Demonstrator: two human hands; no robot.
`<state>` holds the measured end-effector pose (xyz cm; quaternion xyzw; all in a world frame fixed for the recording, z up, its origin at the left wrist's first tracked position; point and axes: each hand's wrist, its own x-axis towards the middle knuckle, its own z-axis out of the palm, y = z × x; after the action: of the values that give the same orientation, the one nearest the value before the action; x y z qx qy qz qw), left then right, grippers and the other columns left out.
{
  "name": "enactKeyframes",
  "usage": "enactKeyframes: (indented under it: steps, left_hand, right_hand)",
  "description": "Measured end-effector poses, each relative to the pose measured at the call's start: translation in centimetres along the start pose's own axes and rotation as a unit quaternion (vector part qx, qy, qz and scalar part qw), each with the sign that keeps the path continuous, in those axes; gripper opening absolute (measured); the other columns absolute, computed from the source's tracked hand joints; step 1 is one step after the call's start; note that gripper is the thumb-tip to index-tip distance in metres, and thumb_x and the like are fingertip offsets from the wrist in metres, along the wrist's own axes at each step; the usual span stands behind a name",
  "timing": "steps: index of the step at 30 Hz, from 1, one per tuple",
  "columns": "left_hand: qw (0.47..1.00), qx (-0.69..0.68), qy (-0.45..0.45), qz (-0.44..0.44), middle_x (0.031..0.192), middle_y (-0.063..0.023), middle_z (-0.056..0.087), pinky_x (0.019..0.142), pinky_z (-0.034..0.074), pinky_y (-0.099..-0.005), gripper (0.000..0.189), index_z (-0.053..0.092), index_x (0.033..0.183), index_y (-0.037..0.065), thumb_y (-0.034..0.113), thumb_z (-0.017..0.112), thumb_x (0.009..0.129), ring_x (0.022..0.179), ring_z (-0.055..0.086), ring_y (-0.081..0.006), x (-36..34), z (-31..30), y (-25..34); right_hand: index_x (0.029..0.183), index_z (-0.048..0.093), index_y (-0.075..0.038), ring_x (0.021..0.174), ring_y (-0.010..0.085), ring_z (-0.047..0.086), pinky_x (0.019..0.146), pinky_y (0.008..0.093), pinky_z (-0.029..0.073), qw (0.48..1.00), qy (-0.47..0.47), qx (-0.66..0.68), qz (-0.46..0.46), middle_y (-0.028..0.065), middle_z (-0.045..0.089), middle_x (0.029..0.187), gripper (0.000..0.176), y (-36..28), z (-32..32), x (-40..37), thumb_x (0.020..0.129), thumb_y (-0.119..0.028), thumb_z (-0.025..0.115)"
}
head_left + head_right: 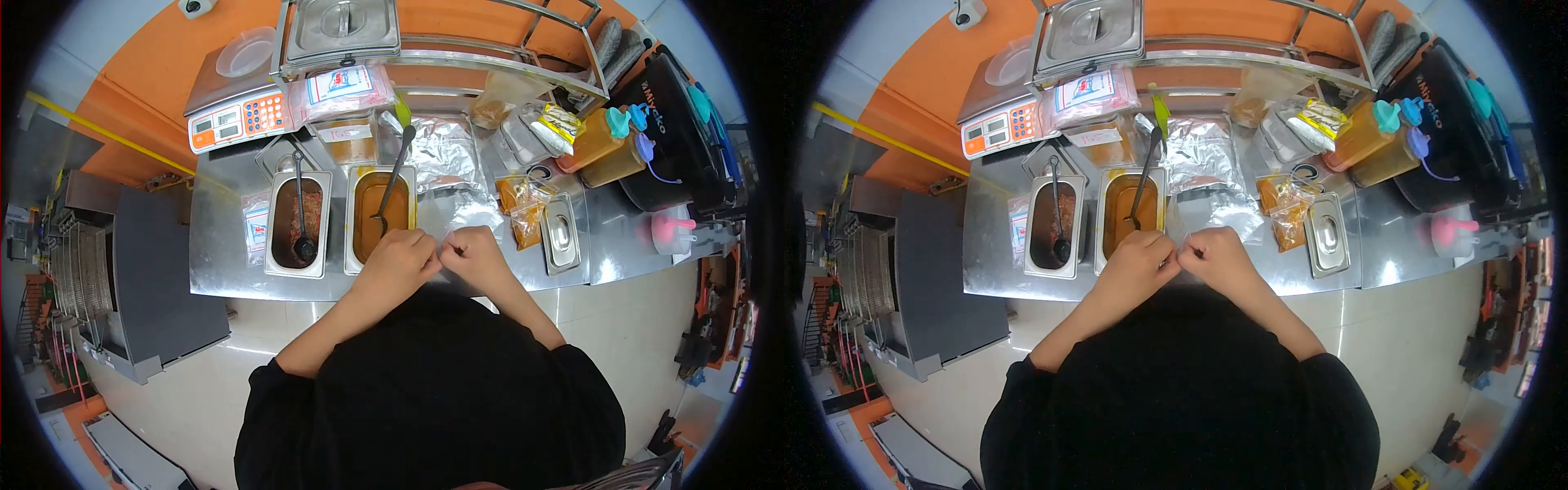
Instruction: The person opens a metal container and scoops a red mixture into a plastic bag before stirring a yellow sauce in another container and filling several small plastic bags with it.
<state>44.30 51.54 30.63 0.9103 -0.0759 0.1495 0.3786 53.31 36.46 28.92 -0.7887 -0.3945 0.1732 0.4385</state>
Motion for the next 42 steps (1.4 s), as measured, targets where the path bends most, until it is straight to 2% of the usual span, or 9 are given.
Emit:
enactKeyframes:
  steps: [7,15,19,22,25,28,33,38,42]
  left_hand:
    - [0.991,0.035,-0.126,-0.008,0.075,-0.0137,0.054,0.068,0.043,-0.0409,0.025,0.064,0.097,0.012,0.008,0.060,0.073,0.073,0.053,-0.0320,2.2,-1.2,2.0]
    - [0.972,0.125,-0.113,0.163,0.074,-0.0195,0.053,0.063,0.040,-0.0454,0.007,0.054,0.079,-0.001,0.003,0.055,0.074,0.071,0.053,-0.0379,3.9,3.6,1.2]
    - [0.971,0.173,-0.102,0.128,0.065,-0.0183,0.044,0.060,0.035,-0.0485,0.020,0.037,0.063,0.000,0.002,0.054,0.070,0.065,0.047,-0.0376,4.7,4.6,1.2]
    - [0.952,0.199,-0.187,0.137,0.076,-0.0144,0.051,0.073,0.037,-0.0463,0.018,0.049,0.073,0.002,0.011,0.063,0.069,0.077,0.051,-0.0333,5.4,4.3,3.1]
    - [0.945,0.143,-0.144,0.258,0.091,-0.0122,0.054,0.088,0.031,-0.0463,0.043,0.051,0.097,0.004,0.024,0.071,0.065,0.090,0.052,-0.0299,5.7,3.6,7.3]
    - [0.948,0.128,-0.193,0.218,0.106,-0.0115,0.053,0.098,0.025,-0.0463,0.069,0.046,0.118,0.006,0.034,0.076,0.061,0.101,0.051,-0.0280,4.7,4.6,5.3]
    - [0.992,-0.017,-0.119,0.050,0.112,-0.0182,0.051,0.090,0.040,-0.0406,0.068,0.044,0.120,0.001,0.025,0.078,0.066,0.106,0.050,-0.0333,3.2,3.4,3.1]
    - [0.972,-0.216,-0.084,-0.028,0.100,-0.0138,0.053,0.082,0.044,-0.0363,0.063,0.042,0.117,0.003,0.022,0.077,0.068,0.093,0.053,-0.0275,0.8,1.5,1.7]
    - [0.966,-0.238,-0.088,-0.054,0.105,-0.0096,0.050,0.088,0.042,-0.0326,0.064,0.042,0.119,0.003,0.018,0.079,0.068,0.098,0.050,-0.0192,-1.6,-1.1,1.3]
  right_hand:
    - [0.076,0.068,-0.006,0.060,0.0291,0.061,0.059,0.0370,0.049,0.996,-0.039,0.056,-0.062,0.0157,0.062,0.067,0.018,1.0,-1.0,0.0,0.074,-0.021,0.058]
    - [0.067,0.062,-0.002,0.061,0.0361,0.059,0.057,0.0443,0.047,0.993,0.080,-0.082,-0.003,0.0188,0.060,0.064,0.025,1.2,-2.8,-3.1,0.070,-0.025,0.052]
    - [0.063,0.061,-0.001,0.057,0.0371,0.057,0.054,0.0448,0.046,0.975,0.179,-0.089,0.097,0.0178,0.059,0.062,0.026,3.0,-3.5,-5.1,0.070,-0.025,0.053]
    - [0.062,0.060,0.000,0.056,0.0351,0.057,0.055,0.0441,0.045,0.982,0.146,-0.070,0.096,0.0180,0.058,0.061,0.028,2.9,-3.9,-6.3,0.071,-0.026,0.052]
    - [0.063,0.058,0.002,0.057,0.0294,0.057,0.056,0.0421,0.045,0.986,0.025,0.062,0.153,0.0178,0.058,0.060,0.031,3.4,-4.2,-6.2,0.073,-0.027,0.052]
    - [0.069,0.058,0.003,0.059,0.0245,0.057,0.058,0.0400,0.044,0.967,-0.080,0.193,0.145,0.0167,0.058,0.061,0.033,2.0,-5.2,-7.1,0.076,-0.028,0.051]
    - [0.106,0.057,-0.009,0.087,0.0280,0.055,0.072,0.0369,0.044,0.974,0.161,0.057,-0.152,0.0115,0.057,0.099,0.033,0.4,-5.3,-6.9,0.074,-0.014,0.064]
    - [0.106,0.059,-0.011,0.094,0.0263,0.053,0.080,0.0393,0.042,0.948,0.053,-0.182,-0.256,0.0062,0.054,0.108,0.038,-3.5,-5.8,-5.4,0.069,-0.016,0.068]
    - [0.097,0.062,-0.006,0.087,0.0294,0.060,0.076,0.0366,0.048,0.951,-0.030,-0.056,-0.302,0.0088,0.062,0.095,0.025,-4.1,-3.9,-2.7,0.071,-0.005,0.063]
